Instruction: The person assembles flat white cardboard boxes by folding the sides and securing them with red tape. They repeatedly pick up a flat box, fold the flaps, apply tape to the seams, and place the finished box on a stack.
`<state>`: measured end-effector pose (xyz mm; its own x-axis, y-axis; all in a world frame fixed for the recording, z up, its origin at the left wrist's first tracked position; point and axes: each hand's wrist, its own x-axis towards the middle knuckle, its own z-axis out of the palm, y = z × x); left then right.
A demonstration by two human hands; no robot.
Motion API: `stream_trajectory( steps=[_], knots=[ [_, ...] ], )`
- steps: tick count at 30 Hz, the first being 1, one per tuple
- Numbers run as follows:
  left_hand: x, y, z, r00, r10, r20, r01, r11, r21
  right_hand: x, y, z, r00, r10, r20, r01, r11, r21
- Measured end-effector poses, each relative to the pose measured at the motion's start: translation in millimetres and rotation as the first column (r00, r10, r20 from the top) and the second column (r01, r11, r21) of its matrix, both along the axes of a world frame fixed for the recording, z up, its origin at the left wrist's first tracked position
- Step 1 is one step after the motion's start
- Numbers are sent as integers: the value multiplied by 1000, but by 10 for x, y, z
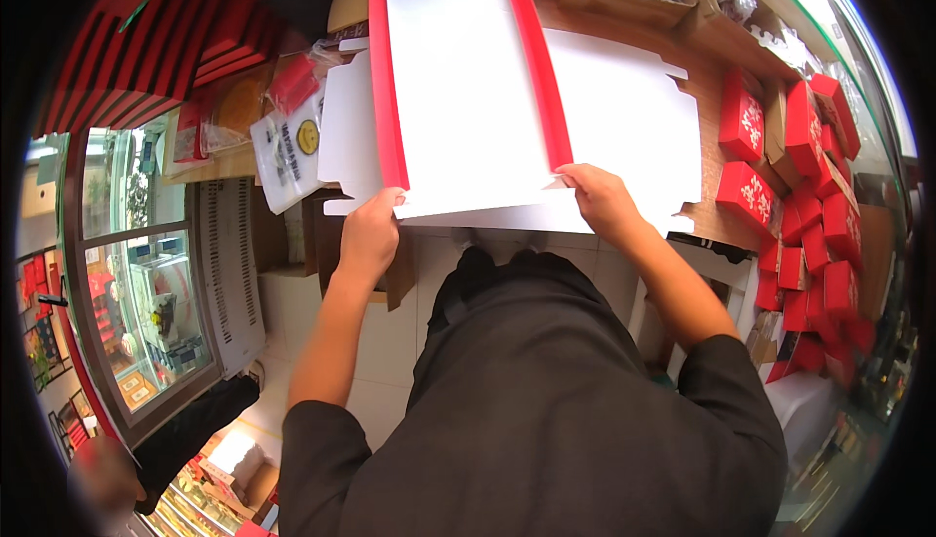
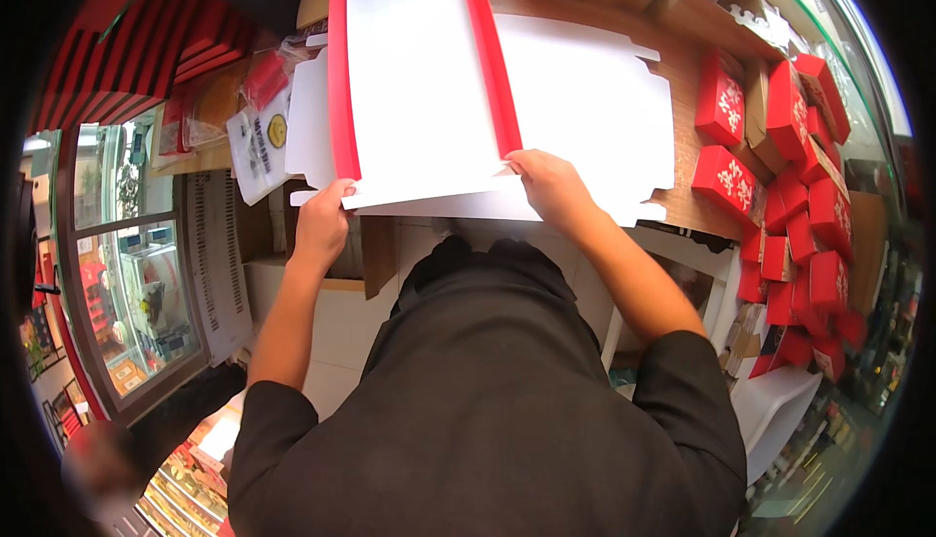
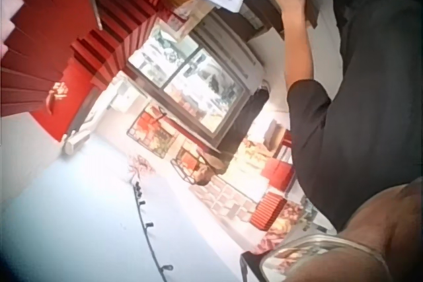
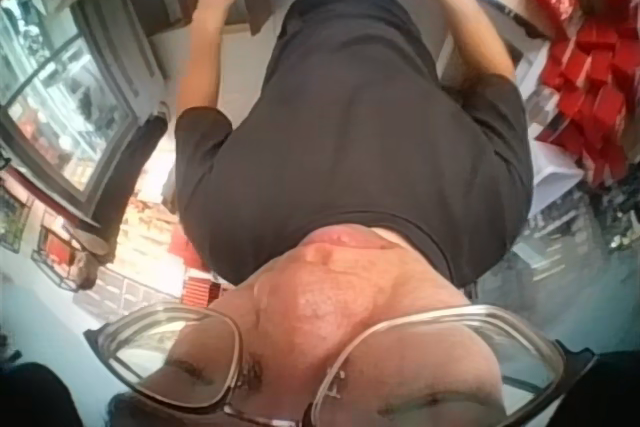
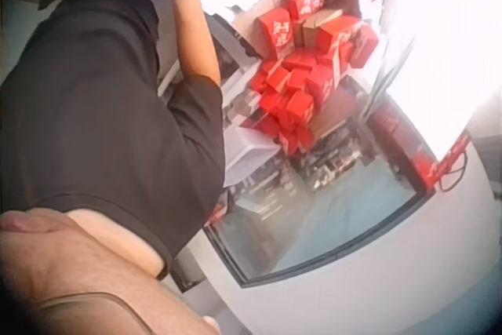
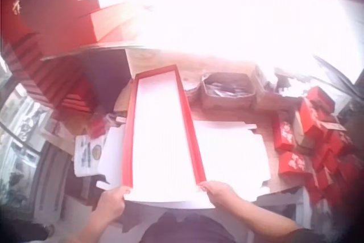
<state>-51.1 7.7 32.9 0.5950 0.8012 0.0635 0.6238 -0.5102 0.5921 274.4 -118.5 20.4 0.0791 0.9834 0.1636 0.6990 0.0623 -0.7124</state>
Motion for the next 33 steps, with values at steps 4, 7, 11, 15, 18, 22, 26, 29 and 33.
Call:
stream_trajectory(
  steps=[4, 7, 11, 15, 18, 22, 26, 29, 33],
  knots=[
    [42, 97, -277, 979, -183, -92, 185, 983, 15, 165, 119, -279, 966, 208, 153, -175, 963, -204],
    [73, 167, -526, 972, -208, -105, 188, 967, -172, 218, 173, -451, 961, 241, 136, -200, 945, -260],
    [113, 211, -567, 991, -103, -86, 55, 895, -444, 194, 235, -450, 986, 168, 17, -154, 935, -320],
    [81, 284, -416, 998, -21, -57, -26, 699, -715, 192, 288, -273, 985, 51, -164, -136, 814, -564],
    [87, 267, -284, 994, -70, -88, -14, 698, -716, 198, 214, -204, 961, 33, -274, -198, 774, -601],
    [192, 7, -260, 945, -169, -281, 111, 971, -210, 42, 100, -267, 981, 179, 72, -149, 939, -309],
    [209, 9, -385, 813, -247, -527, 214, 969, -125, 19, 136, -310, 872, 335, 356, -176, 894, -412],
    [301, 23, -276, 756, -257, -603, 394, 913, 105, -36, 242, -123, 745, 433, 507, -227, 879, -418],
    [353, 97, -284, 777, -350, -523, 541, 796, 272, -6, 305, -92, 566, 493, 660, -395, 866, -308]
  ],
)
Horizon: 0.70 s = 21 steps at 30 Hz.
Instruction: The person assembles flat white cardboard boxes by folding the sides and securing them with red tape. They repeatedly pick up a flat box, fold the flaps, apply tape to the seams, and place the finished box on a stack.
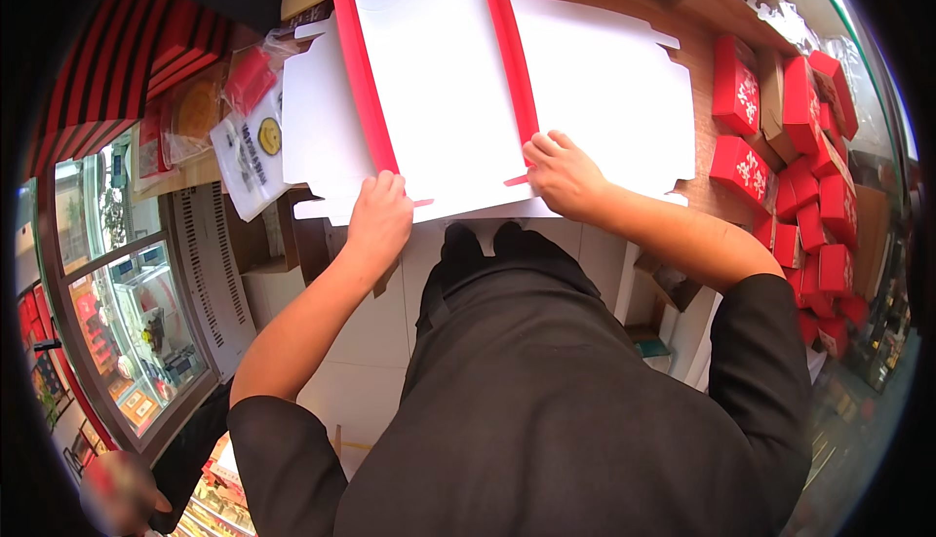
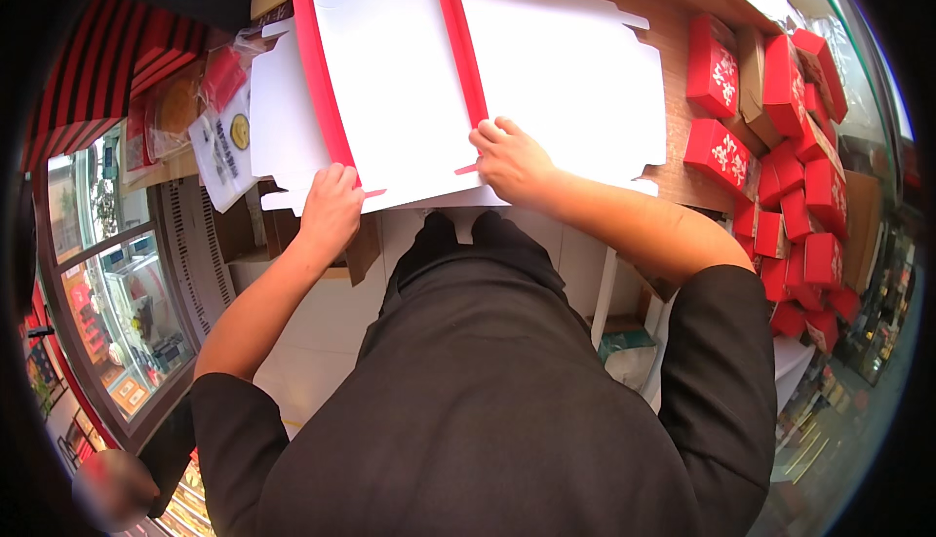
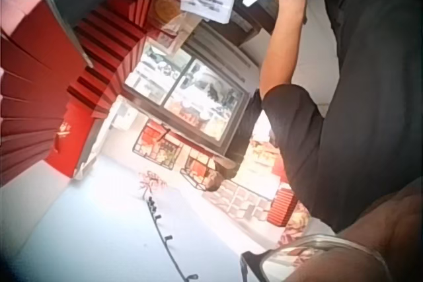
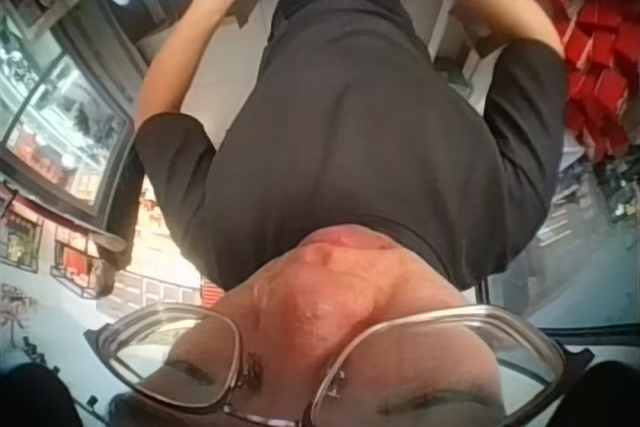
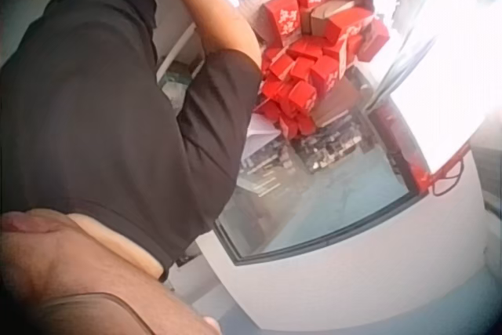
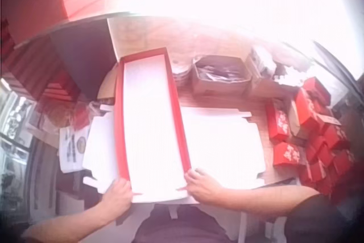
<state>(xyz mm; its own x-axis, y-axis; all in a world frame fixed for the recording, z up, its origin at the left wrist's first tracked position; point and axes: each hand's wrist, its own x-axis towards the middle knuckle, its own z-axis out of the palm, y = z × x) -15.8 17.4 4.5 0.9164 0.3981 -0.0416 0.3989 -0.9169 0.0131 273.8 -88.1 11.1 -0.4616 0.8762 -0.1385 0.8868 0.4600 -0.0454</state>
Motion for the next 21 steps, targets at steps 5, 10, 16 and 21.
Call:
stream_trajectory(
  steps=[5, 10, 16, 21],
  knots=[
    [-7, 21, -25, 986, -105, 131, 108, 994, -16, 40, 19, -95, 985, 40, -165, -38, 999, 16],
    [-6, 66, -69, 982, -117, 146, 138, 980, -144, 105, 42, -145, 971, 103, -217, -97, 995, 39],
    [109, 46, -18, 996, -32, 88, 50, 977, -209, 10, 144, 4, 994, 106, -24, -108, 990, -86],
    [116, 31, -45, 999, -18, 29, 24, 972, -233, -80, 214, 40, 1000, 22, 14, -18, 969, -247]
  ],
)
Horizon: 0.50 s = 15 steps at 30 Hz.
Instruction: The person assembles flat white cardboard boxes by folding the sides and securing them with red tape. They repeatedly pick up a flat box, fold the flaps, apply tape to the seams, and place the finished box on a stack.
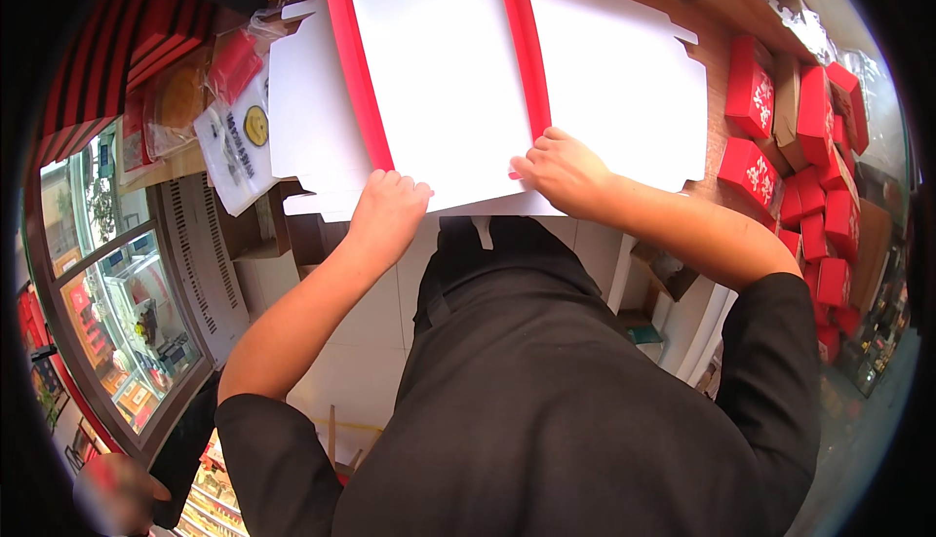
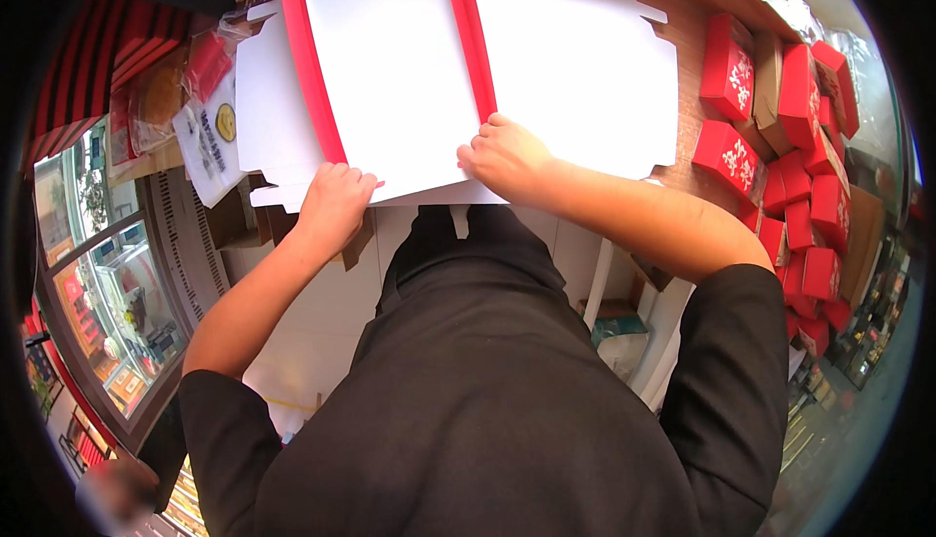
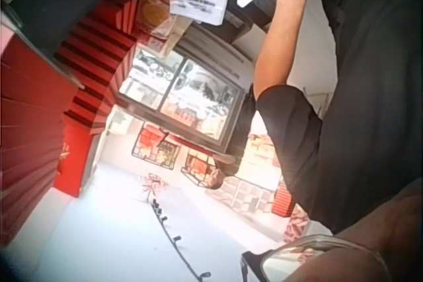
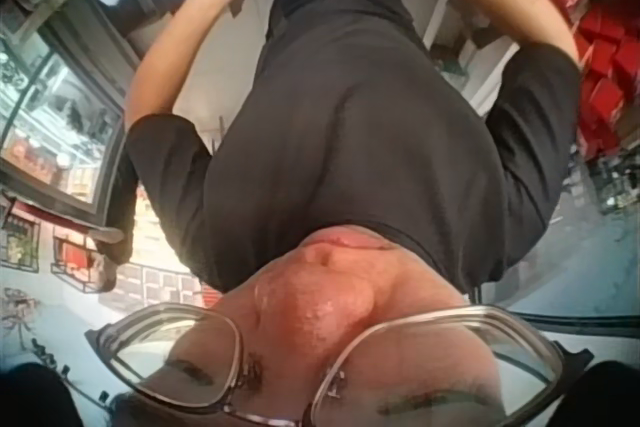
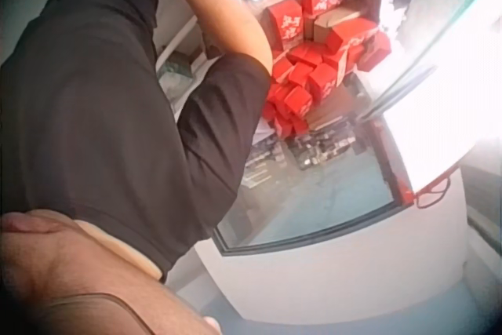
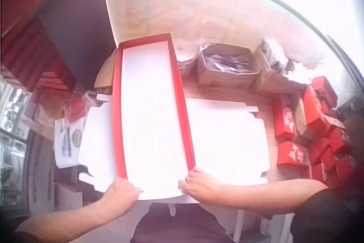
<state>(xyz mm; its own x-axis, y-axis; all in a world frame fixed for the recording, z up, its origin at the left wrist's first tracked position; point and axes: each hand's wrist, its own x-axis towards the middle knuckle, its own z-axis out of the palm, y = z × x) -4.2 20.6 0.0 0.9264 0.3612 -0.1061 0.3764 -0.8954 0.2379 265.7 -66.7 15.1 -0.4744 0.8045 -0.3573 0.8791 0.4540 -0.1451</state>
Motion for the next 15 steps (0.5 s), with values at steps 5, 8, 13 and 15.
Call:
stream_trajectory(
  steps=[5, 8, 13, 15],
  knots=[
    [17, -7, -3, 997, -23, 75, 24, 1000, -11, 62, -47, -42, 990, 33, -135, -28, 999, 37],
    [12, -35, -26, 1000, -9, 13, 9, 1000, -17, 41, -27, -10, 995, 69, -73, -70, 998, -4],
    [71, -8, 21, 998, -50, -33, 50, 999, 3, 15, 20, -1, 999, 49, -6, -49, 993, -106],
    [87, -20, 56, 995, -53, -90, 55, 998, 15, 9, 40, 13, 998, 61, 35, -56, 987, -150]
  ],
)
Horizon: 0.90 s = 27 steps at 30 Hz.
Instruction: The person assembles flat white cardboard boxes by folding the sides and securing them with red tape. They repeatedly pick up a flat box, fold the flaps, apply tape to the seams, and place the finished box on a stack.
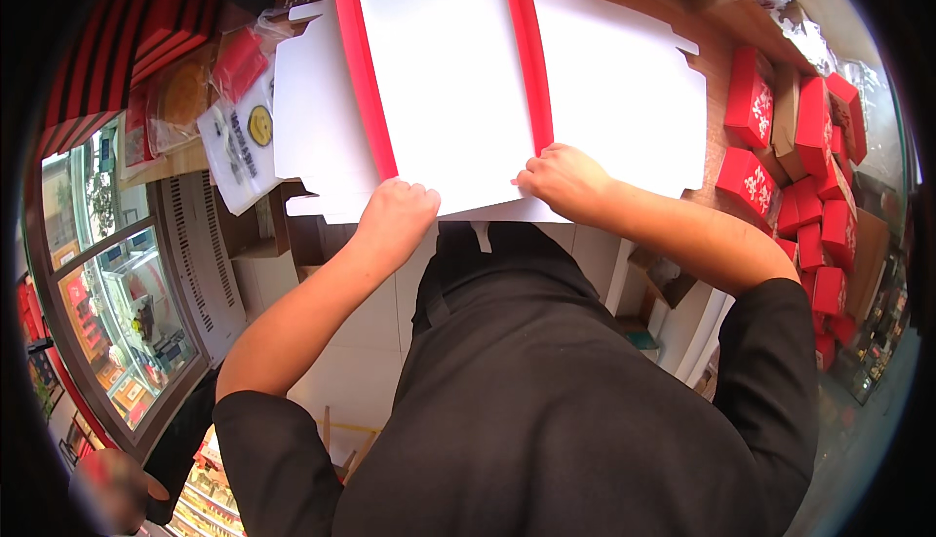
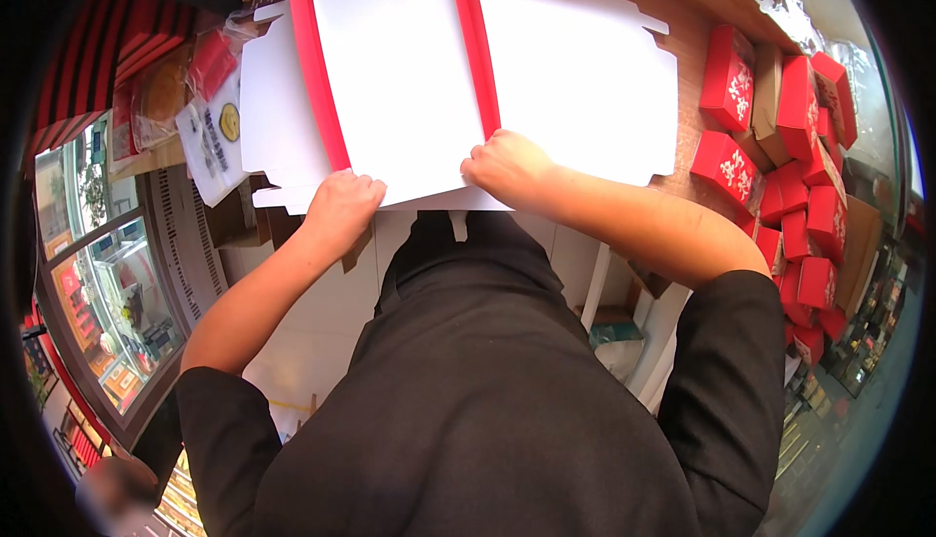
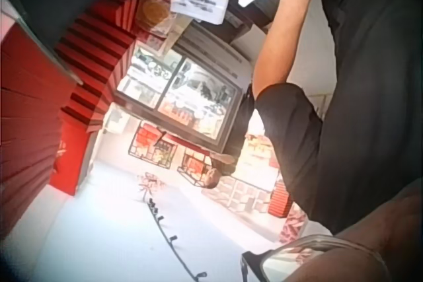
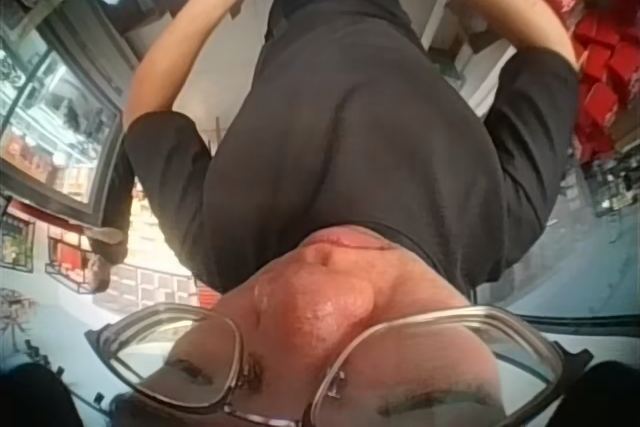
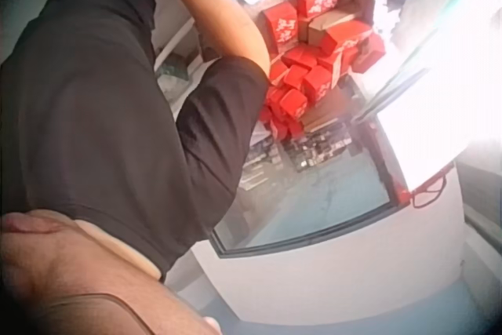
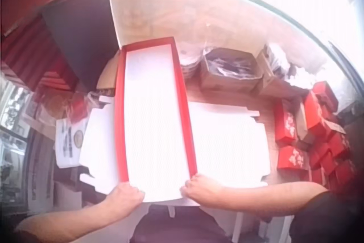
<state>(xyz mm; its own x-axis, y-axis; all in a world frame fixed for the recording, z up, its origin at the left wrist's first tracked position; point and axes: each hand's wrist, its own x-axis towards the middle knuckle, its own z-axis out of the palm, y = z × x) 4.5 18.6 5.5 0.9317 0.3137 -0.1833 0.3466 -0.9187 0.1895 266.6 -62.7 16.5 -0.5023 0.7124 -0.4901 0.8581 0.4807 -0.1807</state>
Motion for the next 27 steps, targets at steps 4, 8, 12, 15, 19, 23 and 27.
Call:
stream_trajectory(
  steps=[4, 8, 12, 15, 19, 23, 27],
  knots=[
    [-7, -23, 53, 998, 20, -53, -20, 1000, 0, -84, 50, 63, 1000, -13, -16, 12, 996, -85],
    [24, 68, 65, 995, 66, -77, -73, 993, -98, -90, 108, 40, 997, -67, -48, 59, 987, -148],
    [67, 354, 127, 953, 126, -277, -220, 915, -338, -21, 268, 203, 967, -224, -126, 182, 943, -277],
    [105, 457, 47, 938, 134, -319, -264, 874, -409, -2, 361, 136, 955, -250, -162, 192, 931, -311],
    [234, 377, 82, 923, 139, -360, -247, 930, -274, 58, 219, -327, 972, -34, -232, 53, 996, 77],
    [122, 223, -158, 987, 86, 134, -95, 994, 62, -34, 131, -313, 984, -72, -163, 116, 953, 279],
    [150, 158, -107, 967, 222, -126, -237, 964, -121, 25, 235, -231, 976, -150, -157, 157, 987, 35]
  ],
)
